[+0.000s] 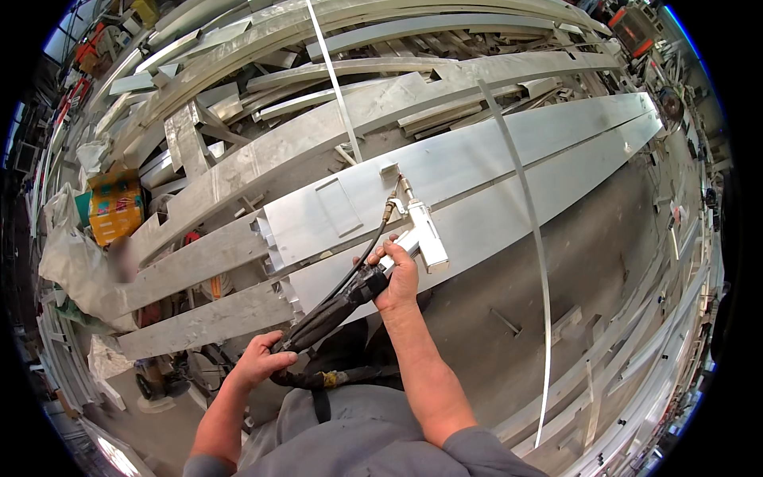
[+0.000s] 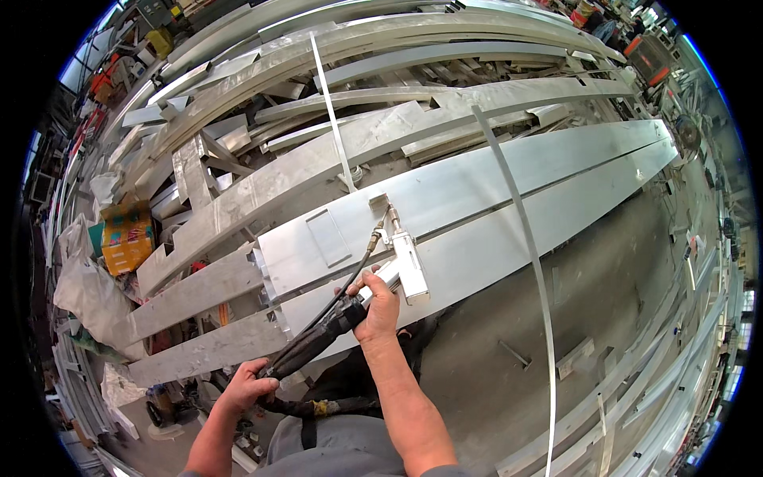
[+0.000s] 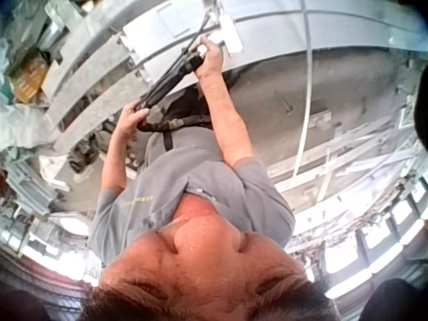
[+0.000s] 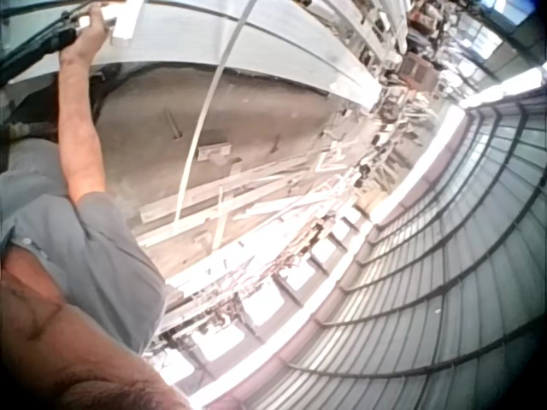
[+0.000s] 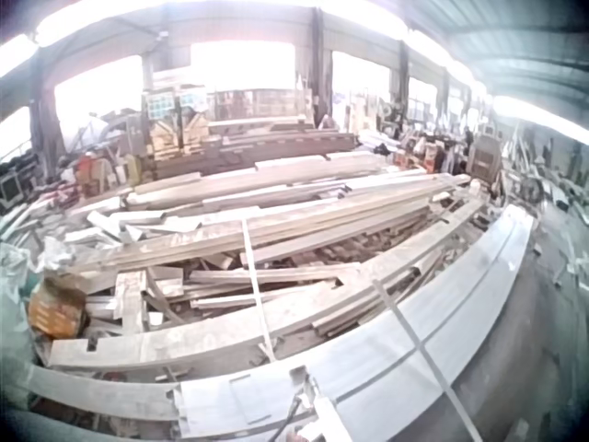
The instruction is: The person places small metal brackets onto a large metal sheet and uses a handheld welding tool to tack weld them in place. The person repeats this process for several brackets along the sheet.
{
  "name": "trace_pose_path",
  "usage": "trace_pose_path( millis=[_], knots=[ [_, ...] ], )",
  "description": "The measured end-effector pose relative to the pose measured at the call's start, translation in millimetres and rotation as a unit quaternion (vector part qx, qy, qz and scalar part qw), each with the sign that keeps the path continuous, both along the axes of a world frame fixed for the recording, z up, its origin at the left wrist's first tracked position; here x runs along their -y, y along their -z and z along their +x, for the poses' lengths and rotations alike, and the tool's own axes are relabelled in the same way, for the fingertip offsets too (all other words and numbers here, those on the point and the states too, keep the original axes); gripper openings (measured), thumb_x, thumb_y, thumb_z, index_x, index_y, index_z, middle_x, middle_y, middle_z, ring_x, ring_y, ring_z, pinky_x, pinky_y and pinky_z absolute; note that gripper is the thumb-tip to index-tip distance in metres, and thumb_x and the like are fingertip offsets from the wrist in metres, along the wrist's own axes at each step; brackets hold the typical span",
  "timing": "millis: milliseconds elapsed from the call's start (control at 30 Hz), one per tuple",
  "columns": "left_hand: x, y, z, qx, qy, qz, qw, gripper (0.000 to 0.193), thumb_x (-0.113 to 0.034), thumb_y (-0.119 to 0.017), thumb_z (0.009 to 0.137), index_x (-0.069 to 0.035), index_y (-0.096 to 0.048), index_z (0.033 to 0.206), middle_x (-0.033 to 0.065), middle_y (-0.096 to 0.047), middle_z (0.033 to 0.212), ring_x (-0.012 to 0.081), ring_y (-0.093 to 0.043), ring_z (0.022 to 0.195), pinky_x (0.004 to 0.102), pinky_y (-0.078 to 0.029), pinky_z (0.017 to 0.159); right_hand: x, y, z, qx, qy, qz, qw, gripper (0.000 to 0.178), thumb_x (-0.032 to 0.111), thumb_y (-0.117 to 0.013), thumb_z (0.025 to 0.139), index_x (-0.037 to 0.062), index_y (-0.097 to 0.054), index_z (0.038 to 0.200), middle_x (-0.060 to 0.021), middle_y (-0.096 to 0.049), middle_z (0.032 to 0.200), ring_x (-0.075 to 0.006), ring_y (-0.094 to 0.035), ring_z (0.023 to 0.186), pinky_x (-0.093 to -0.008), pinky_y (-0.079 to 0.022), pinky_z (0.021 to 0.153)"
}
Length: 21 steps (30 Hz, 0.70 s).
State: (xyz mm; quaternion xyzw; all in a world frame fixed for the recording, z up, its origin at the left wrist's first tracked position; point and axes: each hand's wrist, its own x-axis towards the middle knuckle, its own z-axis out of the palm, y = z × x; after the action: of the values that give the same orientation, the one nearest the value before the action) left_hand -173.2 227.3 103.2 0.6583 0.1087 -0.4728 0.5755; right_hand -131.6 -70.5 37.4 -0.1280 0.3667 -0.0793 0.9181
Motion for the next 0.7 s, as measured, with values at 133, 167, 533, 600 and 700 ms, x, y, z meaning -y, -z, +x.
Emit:
trace_pose_path(
  millis=[133,167,533,600,700],
  knots=[
    [4,-9,2,-0.013,-0.024,-0.009,1.0,0.032,-0.027,-0.082,0.081,-0.004,-0.064,0.095,-0.0025,-0.057,0.069,0.0076,-0.054,0.058,0.0252,-0.041,0.053,-1,0,0,0.006,-0.004,-0.007,1.0,0.02,0.008,-0.059,0.096,0.014,-0.049,0.112,-0.0005,-0.054,0.076,-0.0168,-0.059,0.067,-0.0579,-0.054,0.089],
    [3,-8,3,-0.013,-0.021,-0.008,1.0,0.033,-0.027,-0.082,0.08,-0.004,-0.064,0.096,-0.0025,-0.057,0.069,0.0076,-0.054,0.058,0.025,-0.042,0.054,-3,1,1,0.011,-0.005,-0.011,1.0,0.019,0.008,-0.059,0.096,0.0137,-0.049,0.111,-0.0004,-0.054,0.076,-0.0167,-0.059,0.067,-0.0576,-0.054,0.089],
    [-8,-4,13,-0.002,0.002,0.011,1.0,0.042,-0.029,-0.081,0.076,0.0,-0.067,0.103,-0.0004,-0.061,0.069,0.0109,-0.059,0.058,0.0273,-0.046,0.055,-9,-1,3,-0.009,-0.004,-0.03,1.0,0.009,0.01,-0.059,0.097,0.0105,-0.053,0.104,0.0001,-0.054,0.075,-0.0158,-0.058,0.069,-0.0567,-0.056,0.089],
    [-10,-3,13,-0.002,-0.006,0.012,1.0,0.041,-0.028,-0.081,0.076,0.0,-0.067,0.102,-0.0001,-0.06,0.069,0.0114,-0.059,0.057,0.0277,-0.046,0.055,-10,2,4,-0.004,-0.006,-0.029,1.0,0.008,0.01,-0.059,0.097,0.01,-0.053,0.103,0.0001,-0.054,0.075,-0.0158,-0.059,0.07,-0.0564,-0.057,0.089],
    [-10,-4,15,-0.006,-0.025,-0.001,1.0,0.037,-0.026,-0.081,0.077,-0.002,-0.069,0.102,-0.0018,-0.059,0.07,0.0086,-0.056,0.059,0.0261,-0.044,0.055,-13,2,7,-0.009,-0.006,-0.039,0.999,0.005,0.01,-0.059,0.097,0.0092,-0.054,0.099,-0.0003,-0.054,0.075,-0.0159,-0.059,0.071,-0.0558,-0.057,0.088]
  ],
)
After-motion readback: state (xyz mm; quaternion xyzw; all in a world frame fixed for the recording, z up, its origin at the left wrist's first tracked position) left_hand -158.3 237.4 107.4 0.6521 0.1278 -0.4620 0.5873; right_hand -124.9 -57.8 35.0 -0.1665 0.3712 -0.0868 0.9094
